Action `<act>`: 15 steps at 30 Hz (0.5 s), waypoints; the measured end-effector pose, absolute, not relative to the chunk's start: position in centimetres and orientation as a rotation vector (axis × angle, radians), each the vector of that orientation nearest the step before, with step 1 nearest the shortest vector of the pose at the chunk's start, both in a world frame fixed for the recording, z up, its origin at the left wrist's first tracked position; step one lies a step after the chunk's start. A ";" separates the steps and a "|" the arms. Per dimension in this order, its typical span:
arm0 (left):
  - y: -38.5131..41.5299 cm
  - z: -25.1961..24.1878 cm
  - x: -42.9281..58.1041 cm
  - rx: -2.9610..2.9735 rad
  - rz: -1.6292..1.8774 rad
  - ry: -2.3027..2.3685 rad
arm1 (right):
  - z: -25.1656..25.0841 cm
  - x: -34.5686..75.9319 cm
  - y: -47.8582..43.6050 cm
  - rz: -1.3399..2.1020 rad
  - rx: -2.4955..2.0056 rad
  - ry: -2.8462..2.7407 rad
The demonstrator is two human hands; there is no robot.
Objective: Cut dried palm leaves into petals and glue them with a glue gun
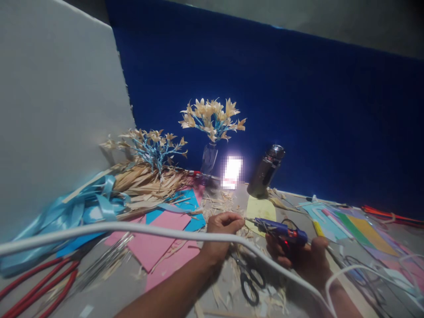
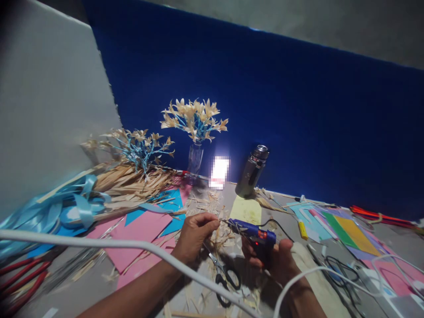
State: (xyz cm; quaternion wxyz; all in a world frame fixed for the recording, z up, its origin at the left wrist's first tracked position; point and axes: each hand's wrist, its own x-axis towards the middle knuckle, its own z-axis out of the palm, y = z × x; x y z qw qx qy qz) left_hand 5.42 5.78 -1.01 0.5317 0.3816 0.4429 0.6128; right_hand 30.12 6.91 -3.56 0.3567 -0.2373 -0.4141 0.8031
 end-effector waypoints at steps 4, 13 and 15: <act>5.8 -0.9 5.4 0.918 1.462 1.055 | -3.4 30.4 6.7 2.092 -0.654 -1.037; 5.7 -0.8 5.5 0.899 1.471 1.054 | -2.6 30.1 6.3 2.112 -0.683 -0.961; 5.8 -0.9 5.5 0.897 1.473 1.052 | -2.5 30.2 6.2 2.118 -0.690 -0.959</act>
